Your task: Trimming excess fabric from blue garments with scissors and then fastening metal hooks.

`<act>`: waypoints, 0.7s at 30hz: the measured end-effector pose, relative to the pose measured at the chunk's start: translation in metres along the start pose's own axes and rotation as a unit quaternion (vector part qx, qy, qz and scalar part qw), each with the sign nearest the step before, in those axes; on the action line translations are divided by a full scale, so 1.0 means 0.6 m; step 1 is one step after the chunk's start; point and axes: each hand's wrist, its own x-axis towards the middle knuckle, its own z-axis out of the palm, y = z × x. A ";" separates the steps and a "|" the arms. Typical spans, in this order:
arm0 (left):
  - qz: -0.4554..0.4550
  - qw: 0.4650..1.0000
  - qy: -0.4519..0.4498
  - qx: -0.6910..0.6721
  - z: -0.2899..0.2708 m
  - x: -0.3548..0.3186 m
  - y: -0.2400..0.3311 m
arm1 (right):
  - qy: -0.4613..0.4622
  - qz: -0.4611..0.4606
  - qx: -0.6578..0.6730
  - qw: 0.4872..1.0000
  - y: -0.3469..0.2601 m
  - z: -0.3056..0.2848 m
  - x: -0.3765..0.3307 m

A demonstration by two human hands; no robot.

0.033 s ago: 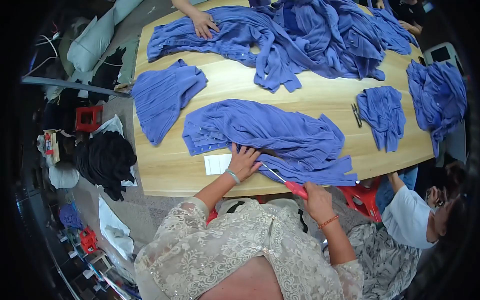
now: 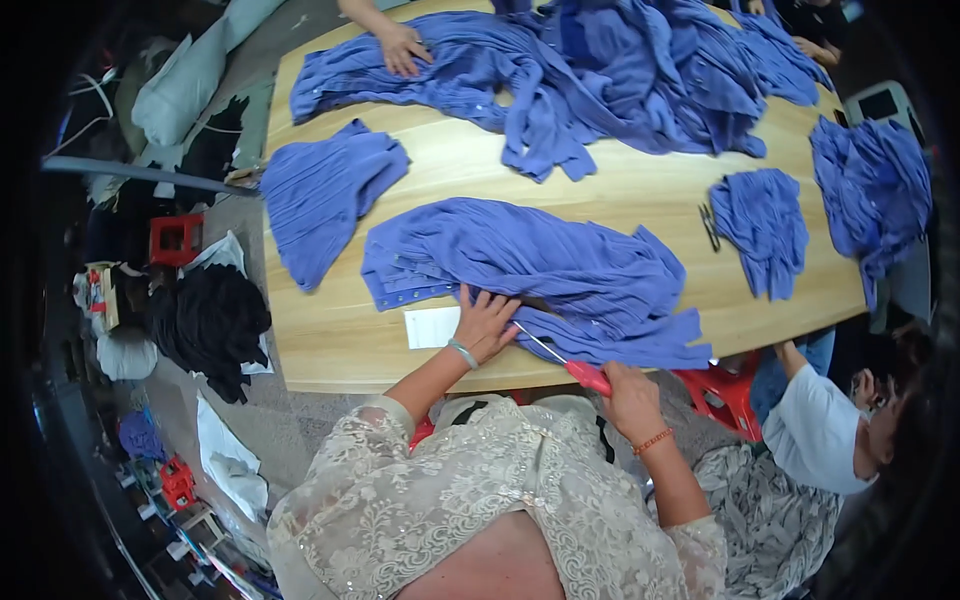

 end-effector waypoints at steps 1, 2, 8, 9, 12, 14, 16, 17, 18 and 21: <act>0.001 1.000 0.020 -0.005 -0.009 -0.004 0.012 | -0.002 -0.018 0.007 1.000 -0.002 -0.004 -0.001; 0.019 0.999 0.038 0.004 -0.016 0.001 0.019 | -0.005 -0.033 0.013 0.999 -0.003 -0.012 0.008; 0.142 0.989 -0.043 -0.028 0.014 0.047 0.072 | 0.029 -0.015 0.006 0.999 0.047 -0.032 -0.002; 0.162 0.985 -0.050 -0.030 0.024 0.059 0.080 | 0.032 -0.008 -0.003 0.999 0.060 -0.030 -0.007; 0.169 0.981 -0.092 -0.027 0.055 0.086 0.095 | 0.009 0.027 -0.036 0.999 0.101 -0.036 -0.032; 0.158 0.984 -0.087 -0.018 0.071 0.089 0.089 | -0.011 0.053 -0.054 0.997 0.120 -0.046 -0.049; 0.146 0.983 -0.110 -0.008 0.075 0.087 0.089 | -0.028 0.074 -0.089 0.993 0.134 -0.058 -0.068; 0.148 0.983 -0.105 -0.001 0.075 0.086 0.090 | -0.027 0.072 -0.088 0.993 0.141 -0.057 -0.079; 0.137 0.980 -0.145 -0.005 0.067 0.091 0.097 | -0.036 0.078 -0.085 0.993 0.148 -0.057 -0.086; 0.136 0.983 -0.126 0.000 0.084 0.092 0.108 | -0.038 0.055 -0.063 0.996 0.146 -0.044 -0.081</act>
